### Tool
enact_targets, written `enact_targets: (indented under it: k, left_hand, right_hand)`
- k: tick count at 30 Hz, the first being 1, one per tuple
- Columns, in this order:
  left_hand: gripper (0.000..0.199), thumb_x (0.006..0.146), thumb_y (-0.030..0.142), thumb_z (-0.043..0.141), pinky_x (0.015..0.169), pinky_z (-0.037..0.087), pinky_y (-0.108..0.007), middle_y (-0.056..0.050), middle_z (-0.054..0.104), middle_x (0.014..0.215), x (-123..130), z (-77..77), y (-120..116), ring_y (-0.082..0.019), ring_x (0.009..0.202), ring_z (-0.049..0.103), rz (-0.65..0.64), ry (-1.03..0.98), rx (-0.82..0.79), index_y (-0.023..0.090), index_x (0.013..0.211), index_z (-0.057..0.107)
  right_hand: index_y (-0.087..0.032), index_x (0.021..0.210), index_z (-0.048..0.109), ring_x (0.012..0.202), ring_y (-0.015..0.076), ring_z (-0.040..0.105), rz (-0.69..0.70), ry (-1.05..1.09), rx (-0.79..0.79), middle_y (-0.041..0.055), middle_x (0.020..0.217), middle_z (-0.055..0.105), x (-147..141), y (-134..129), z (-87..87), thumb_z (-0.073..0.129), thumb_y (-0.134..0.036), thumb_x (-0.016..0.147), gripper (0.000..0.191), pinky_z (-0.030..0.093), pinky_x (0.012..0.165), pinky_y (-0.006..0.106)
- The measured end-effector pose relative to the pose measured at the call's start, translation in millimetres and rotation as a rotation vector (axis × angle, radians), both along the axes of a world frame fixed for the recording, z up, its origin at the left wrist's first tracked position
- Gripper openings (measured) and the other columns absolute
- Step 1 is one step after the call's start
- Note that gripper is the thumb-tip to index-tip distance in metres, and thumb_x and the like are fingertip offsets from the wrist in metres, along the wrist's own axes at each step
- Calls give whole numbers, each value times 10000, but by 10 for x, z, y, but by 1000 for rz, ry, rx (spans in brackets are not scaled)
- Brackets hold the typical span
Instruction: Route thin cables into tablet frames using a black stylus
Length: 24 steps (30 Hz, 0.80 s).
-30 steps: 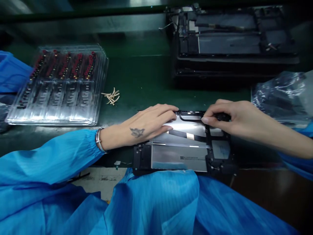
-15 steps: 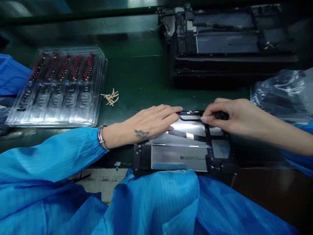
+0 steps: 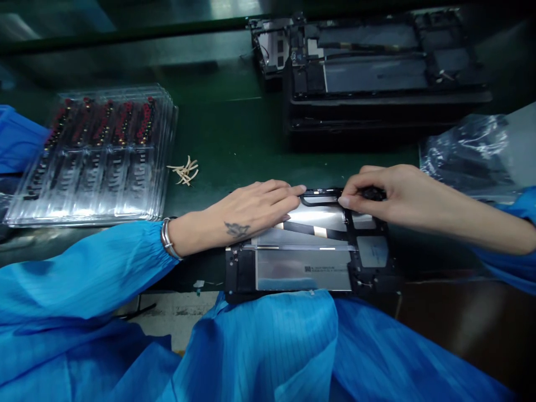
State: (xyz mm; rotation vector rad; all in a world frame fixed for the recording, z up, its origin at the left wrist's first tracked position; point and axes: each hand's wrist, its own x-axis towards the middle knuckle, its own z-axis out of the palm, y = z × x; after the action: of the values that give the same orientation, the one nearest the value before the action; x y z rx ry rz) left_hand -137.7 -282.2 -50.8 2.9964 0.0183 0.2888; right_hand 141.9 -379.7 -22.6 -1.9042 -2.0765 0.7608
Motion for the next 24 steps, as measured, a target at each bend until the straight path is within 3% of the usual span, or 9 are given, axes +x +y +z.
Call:
enact_targets:
  k: [6,16,24]
  left_hand:
    - [319,1116,234,381,1030,575,-403,-163,571,1531,-19,2,34,-269,1361,581,-11,0,-18,106,1348,557]
    - [397,1096,189,420,1072,565,-417,-166,543,1560,-21,-18,15,-281,1384,581,-16,10,126,99,1470,518]
    - [389,1079,158,444,1019,596,-425,-187,562,1534,-16,-17,4,-305,1324,625,-36,-25,206,51,1439,546]
  right_hand:
    - [-224,810,759,718,231,650,35,120,-3,76,810,715,19,4,50,605,-682,888,489,469,642,346]
    - [-215,799,708,688,201,592,-2,-91,-7,69,834,647,-76,-24,34,545,-490,886,332,395,666,336]
    - [-219,770,680,641,182,523,-20,-163,-44,63,824,614,-118,-14,44,558,-433,888,273,362,640,327]
